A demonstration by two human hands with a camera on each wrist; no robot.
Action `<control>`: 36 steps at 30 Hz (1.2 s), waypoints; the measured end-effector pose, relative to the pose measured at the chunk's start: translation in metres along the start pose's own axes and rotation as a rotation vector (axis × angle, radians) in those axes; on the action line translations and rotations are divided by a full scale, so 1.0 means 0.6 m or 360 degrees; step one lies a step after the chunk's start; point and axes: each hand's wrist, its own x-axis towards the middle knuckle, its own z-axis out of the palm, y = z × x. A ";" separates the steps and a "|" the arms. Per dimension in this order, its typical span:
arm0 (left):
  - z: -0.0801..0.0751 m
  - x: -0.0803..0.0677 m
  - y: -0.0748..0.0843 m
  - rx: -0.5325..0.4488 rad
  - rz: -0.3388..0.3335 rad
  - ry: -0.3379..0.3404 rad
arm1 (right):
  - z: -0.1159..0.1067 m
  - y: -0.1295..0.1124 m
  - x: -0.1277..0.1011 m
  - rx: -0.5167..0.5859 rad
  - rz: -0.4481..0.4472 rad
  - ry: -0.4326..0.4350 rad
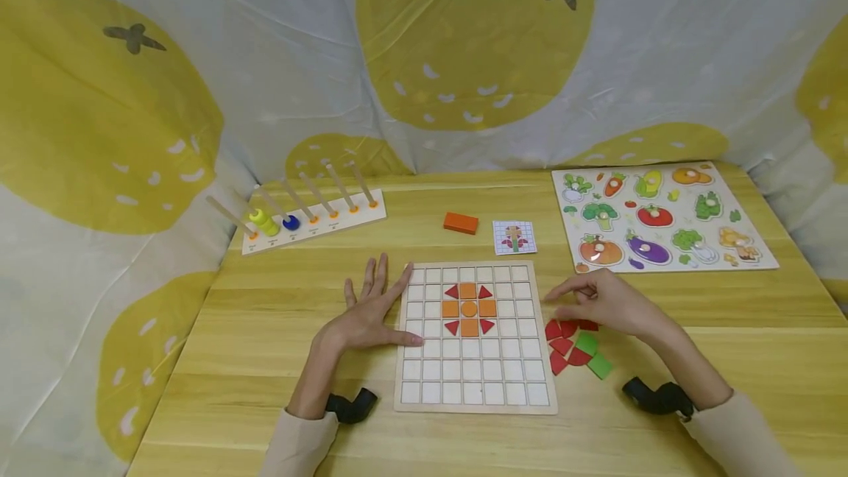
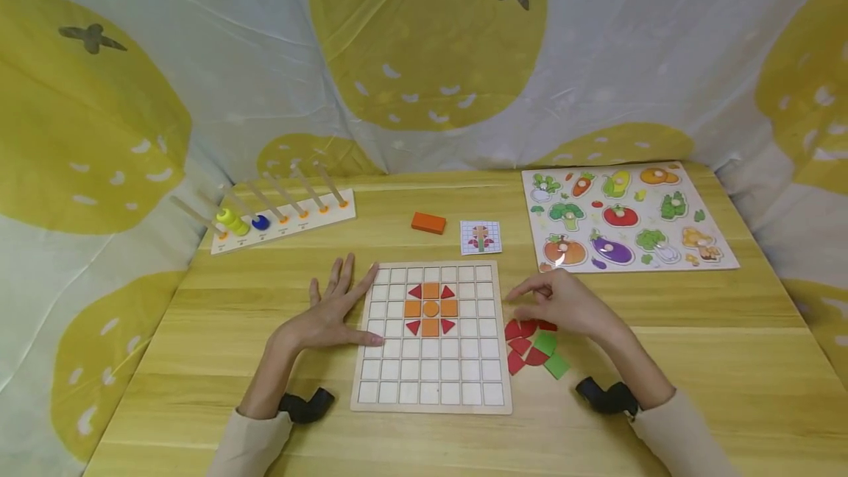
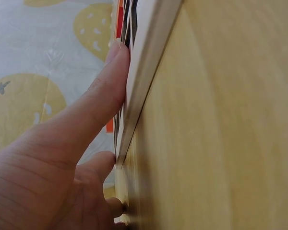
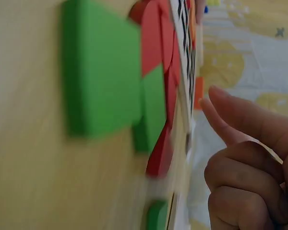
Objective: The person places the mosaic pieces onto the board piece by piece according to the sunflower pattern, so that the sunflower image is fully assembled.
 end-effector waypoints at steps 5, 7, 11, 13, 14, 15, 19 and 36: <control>0.001 -0.001 -0.004 -0.0006 -0.0017 -0.0013 | -0.018 0.023 -0.016 0.0039 0.0079 -0.0111; 0.001 -0.001 -0.005 -0.0010 -0.0019 -0.0009 | -0.022 0.027 -0.017 0.0056 0.0066 -0.0171; 0.000 -0.001 -0.005 -0.0006 -0.0016 0.0001 | -0.027 0.031 -0.015 0.0065 0.0028 -0.0239; -0.001 -0.001 -0.005 -0.0004 -0.0014 0.0002 | -0.028 0.032 -0.014 0.0072 0.0025 -0.0252; -0.001 -0.001 -0.004 -0.0003 -0.0014 0.0001 | -0.027 0.033 -0.013 0.0079 0.0024 -0.0256; -0.001 -0.001 -0.004 -0.0003 -0.0014 0.0000 | -0.027 0.033 -0.013 0.0084 0.0023 -0.0259; 0.000 -0.001 -0.006 -0.0006 -0.0017 -0.0008 | -0.021 0.033 -0.011 0.0081 0.0028 -0.0262; 0.001 0.001 -0.001 0.0017 -0.0008 -0.0011 | -0.019 0.035 -0.015 0.0014 0.0055 -0.0082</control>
